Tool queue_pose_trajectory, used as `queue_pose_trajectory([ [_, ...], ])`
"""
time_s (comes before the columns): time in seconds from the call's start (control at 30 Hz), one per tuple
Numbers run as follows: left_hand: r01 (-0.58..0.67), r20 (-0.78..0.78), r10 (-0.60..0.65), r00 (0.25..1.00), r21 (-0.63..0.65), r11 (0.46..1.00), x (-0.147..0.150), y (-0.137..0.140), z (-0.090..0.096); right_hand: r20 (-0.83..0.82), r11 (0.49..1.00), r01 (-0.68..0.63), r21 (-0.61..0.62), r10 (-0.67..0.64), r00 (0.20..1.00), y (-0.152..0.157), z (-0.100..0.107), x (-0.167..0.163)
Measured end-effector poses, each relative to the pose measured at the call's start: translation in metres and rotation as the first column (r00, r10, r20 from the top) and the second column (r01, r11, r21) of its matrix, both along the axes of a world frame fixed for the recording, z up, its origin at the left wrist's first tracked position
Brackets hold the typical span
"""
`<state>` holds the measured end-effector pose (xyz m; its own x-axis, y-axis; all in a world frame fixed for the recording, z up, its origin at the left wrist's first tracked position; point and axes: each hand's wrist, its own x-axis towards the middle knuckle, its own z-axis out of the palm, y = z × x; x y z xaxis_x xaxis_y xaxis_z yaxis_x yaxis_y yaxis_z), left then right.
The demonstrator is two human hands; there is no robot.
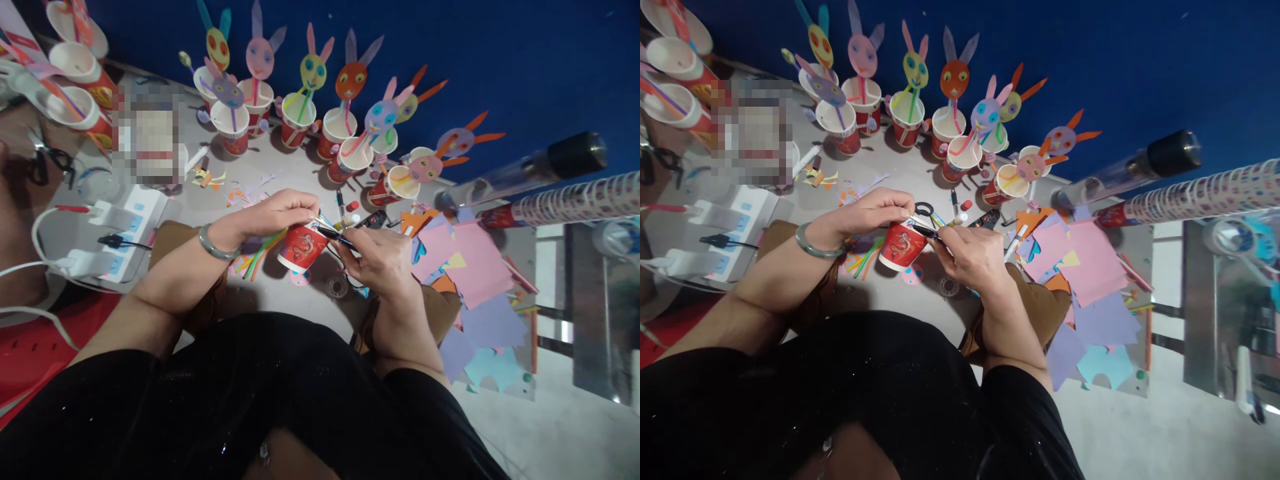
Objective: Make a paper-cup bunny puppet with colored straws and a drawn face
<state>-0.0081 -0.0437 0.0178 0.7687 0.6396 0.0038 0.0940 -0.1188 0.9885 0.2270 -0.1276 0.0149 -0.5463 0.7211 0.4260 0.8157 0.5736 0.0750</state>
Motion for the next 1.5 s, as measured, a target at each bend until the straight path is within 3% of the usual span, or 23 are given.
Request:
queue_pose_trajectory([
  [0.33, 0.027, 0.033, -0.027, 0.999, -0.006, 1.0, -0.0013, -0.0002, 0.0009, -0.04, 0.999, 0.003, -0.053, -0.006, 0.999, 0.0003, -0.004, 0.002],
  [0.57, 0.007, 0.033, -0.005, 0.999, -0.043, 0.999, -0.0015, -0.0006, -0.0007, -0.073, 0.997, -0.04, 0.064, 0.045, 0.996, 0.0004, -0.0068, 0.0043],
  [1.1, 0.049, 0.022, -0.048, 0.999, -0.056, 0.997, 0.0006, -0.0007, 0.0022, -0.066, 0.996, -0.03, -0.079, 0.025, 0.998, -0.0003, 0.0, 0.0006],
  [1.4, 0.04, 0.018, -0.039, 0.999, -0.063, 0.997, 0.0009, -0.0011, 0.0019, -0.018, 0.996, -0.032, -0.085, 0.031, 0.999, -0.0002, 0.0021, 0.0001],
  [1.5, 0.051, 0.024, -0.049, 0.999, -0.071, 0.996, 0.0008, -0.0008, 0.0014, -0.027, 0.998, -0.06, -0.023, 0.06, 0.998, 0.0003, 0.0028, -0.0007],
])
